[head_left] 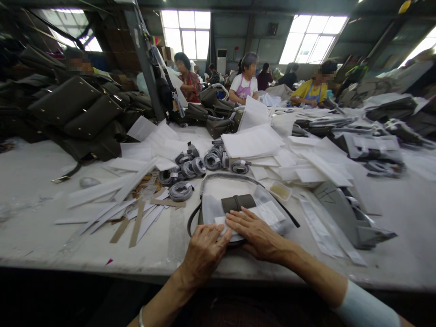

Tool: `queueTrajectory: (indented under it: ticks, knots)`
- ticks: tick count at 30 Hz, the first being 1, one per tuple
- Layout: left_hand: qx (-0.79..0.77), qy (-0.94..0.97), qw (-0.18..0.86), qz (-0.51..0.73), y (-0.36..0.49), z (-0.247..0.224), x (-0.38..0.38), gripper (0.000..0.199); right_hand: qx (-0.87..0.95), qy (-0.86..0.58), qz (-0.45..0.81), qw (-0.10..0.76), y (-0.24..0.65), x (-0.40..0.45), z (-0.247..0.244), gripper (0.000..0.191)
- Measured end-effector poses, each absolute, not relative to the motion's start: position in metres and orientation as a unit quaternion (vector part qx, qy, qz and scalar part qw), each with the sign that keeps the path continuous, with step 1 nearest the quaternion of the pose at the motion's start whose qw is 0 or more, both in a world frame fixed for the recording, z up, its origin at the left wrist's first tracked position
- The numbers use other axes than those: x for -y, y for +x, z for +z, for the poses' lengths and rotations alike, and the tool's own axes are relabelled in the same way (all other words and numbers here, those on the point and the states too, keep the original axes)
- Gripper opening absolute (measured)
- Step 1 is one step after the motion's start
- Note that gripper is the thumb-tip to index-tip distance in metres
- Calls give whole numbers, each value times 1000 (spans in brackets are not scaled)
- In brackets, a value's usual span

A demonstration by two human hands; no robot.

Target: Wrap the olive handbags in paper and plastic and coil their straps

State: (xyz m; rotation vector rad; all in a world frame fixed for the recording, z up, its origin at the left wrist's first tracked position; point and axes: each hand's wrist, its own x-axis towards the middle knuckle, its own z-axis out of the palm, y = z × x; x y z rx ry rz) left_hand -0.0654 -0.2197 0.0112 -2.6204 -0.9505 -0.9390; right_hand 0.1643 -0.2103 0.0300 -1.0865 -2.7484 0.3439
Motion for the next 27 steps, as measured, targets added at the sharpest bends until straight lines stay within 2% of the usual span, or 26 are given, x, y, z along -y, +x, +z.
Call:
queueTrajectory:
  ticks: [8,13,18,23,27]
  knots:
    - [326,-864,134,-358,-66,-7,226,29,885,-416,-52,202,143,232,0,55]
    - [323,-873,155,-330,-62,-3,227,32,862,-437,-104,234,137,238,-4,49]
    - [322,-869,147,-347,-64,-13,227,28,843,-460,-121,249,130,243,-7,45]
    - [341,-855,133,-368,-59,-17,237,32,838,-457,-116,273,129,244,-9,45]
    - [329,-863,63,-379,-73,-3,238,35,837,-459,-94,284,130,243,-9,47]
